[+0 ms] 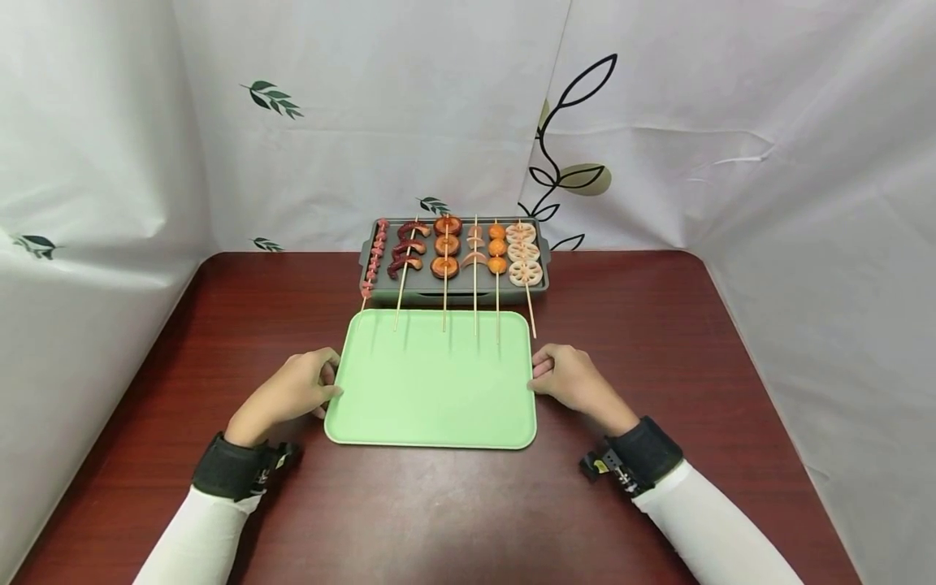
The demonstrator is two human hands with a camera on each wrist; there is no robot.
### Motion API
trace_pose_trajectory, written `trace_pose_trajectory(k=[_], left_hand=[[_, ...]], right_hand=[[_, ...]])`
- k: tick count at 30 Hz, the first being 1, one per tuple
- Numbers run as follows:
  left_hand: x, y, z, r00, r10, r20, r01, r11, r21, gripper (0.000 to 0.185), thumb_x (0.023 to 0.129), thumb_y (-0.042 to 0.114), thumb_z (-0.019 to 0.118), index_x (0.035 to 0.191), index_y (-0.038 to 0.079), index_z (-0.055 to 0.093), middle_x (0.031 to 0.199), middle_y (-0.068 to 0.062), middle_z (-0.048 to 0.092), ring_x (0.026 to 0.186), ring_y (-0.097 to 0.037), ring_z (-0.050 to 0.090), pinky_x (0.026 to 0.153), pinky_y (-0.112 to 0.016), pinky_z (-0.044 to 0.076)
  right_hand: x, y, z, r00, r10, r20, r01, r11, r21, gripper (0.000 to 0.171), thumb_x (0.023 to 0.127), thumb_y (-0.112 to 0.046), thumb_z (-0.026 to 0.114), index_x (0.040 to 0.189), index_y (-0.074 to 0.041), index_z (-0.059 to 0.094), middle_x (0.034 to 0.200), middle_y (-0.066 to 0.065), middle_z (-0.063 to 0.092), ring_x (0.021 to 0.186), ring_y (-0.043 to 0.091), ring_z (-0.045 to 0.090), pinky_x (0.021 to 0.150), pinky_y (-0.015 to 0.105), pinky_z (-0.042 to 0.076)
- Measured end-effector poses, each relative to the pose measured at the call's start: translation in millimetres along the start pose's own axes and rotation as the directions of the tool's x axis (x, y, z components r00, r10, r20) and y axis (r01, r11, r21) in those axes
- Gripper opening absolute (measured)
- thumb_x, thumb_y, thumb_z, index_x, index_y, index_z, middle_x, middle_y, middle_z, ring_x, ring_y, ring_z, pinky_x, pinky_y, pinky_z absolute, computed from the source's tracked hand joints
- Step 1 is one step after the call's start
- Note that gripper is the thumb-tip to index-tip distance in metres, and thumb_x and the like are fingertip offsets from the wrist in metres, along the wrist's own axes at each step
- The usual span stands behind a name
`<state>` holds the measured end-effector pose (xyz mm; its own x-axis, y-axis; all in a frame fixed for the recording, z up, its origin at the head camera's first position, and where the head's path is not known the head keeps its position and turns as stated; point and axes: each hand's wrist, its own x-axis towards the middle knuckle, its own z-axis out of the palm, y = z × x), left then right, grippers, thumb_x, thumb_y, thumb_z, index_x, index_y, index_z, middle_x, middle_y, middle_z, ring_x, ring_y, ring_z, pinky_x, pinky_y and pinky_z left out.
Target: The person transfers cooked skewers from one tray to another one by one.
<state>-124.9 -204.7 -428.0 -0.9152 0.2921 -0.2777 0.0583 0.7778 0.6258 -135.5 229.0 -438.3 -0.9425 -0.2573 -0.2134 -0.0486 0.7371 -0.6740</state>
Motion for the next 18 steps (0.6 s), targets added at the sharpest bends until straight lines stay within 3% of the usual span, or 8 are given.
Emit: trace_pose_trajectory(k=[8, 18], left_hand=[[6.5, 3.9, 7.7, 0.999, 0.04, 0.015, -0.04, 0.998, -0.054, 0.026, 0.095, -0.001, 0.069, 0.116, -0.007, 0.055, 0.085, -0.013, 0.06, 0.052, -0.015, 0.065, 0.053, -0.028, 0.059], [7.4, 7.4, 8.6, 1.0, -0.011, 0.017, 0.014, 0.988, -0.157, 0.022, 0.098, -0.003, 0.065, 0.117, -0.007, 0.054, 0.09, -0.017, 0.063, 0.055, -0.019, 0.065, 0.052, -0.032, 0.061]], right_hand=[[-2, 5, -9, 1.0, 0.002, -0.005, -0.002, 0.999, -0.041, 0.027, 0.085, -0.018, 0.082, 0.104, -0.003, 0.069, 0.092, 0.005, 0.071, 0.08, 0.013, 0.062, 0.071, 0.027, 0.05], [-2, 9, -9, 1.0, -0.017, 0.002, 0.018, 0.999, -0.04, 0.025, 0.086, -0.016, 0.081, 0.103, -0.002, 0.069, 0.091, 0.005, 0.071, 0.081, 0.013, 0.063, 0.071, 0.027, 0.051]])
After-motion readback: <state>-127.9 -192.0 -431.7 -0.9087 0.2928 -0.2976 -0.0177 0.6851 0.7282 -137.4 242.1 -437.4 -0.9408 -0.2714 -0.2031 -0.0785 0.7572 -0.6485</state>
